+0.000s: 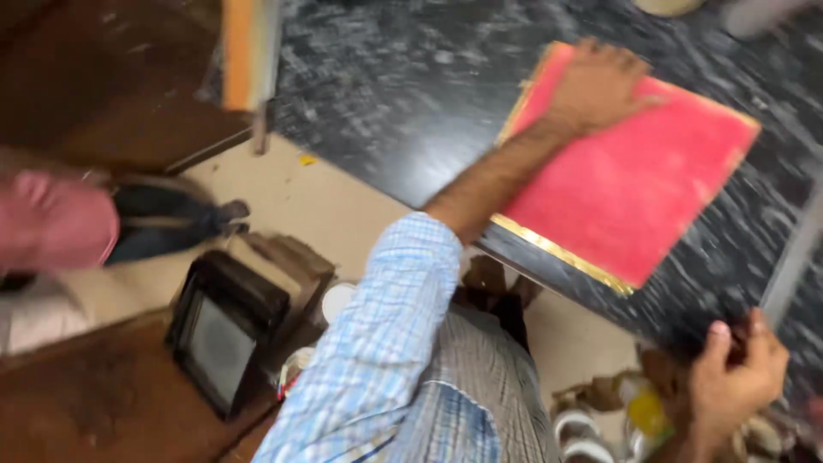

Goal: The person assembles a cake by layering pieces of sponge onto a board, pouring red glaze from a small cup, and spreading the glaze across the surface by hand.

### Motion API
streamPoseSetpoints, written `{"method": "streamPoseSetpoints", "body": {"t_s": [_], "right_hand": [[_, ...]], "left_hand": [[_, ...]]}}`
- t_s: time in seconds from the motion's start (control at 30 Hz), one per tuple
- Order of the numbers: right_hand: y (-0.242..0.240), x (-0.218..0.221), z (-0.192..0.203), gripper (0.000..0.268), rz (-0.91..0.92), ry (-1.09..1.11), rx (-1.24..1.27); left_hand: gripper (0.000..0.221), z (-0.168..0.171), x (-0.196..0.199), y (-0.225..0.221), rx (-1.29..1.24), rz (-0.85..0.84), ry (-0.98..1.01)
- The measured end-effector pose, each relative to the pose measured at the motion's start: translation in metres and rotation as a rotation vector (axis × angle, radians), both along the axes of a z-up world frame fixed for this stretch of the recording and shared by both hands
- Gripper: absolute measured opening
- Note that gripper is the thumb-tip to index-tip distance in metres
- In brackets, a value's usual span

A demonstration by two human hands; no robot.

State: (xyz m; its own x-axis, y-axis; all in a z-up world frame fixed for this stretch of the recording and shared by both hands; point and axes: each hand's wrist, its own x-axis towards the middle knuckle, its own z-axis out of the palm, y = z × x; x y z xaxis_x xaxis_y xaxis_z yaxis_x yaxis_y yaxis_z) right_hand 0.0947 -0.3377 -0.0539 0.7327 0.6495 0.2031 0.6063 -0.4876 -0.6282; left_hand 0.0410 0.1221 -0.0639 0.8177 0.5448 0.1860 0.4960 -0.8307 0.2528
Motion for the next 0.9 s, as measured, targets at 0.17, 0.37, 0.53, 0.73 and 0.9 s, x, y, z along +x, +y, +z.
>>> {"method": "streamPoseSetpoints", "body": {"t_s": [0.17,0.37,0.53,0.73,0.9], "right_hand": [[0.088,0.050,-0.049,0.055,0.016,0.696,0.262],[0.126,0.040,-0.032,0.043,0.078,0.694,0.256],[0.130,0.010,0.059,0.037,-0.074,0.118,0.092],[0.266,-0.151,0.085,0.022,0.355,0.234,0.024],[0.417,-0.412,0.033,0.066,0.704,0.443,-0.222]], "left_hand": [[0.087,0.018,-0.008,-0.009,0.005,0.012,0.120],[0.094,0.064,-0.039,-0.006,-0.065,0.010,0.094],[0.086,0.092,-0.192,0.052,0.023,0.379,-0.046],[0.078,0.049,-0.445,0.199,0.040,1.059,-0.225],[0.089,-0.023,-0.490,0.244,-0.213,0.862,-0.063]]}}
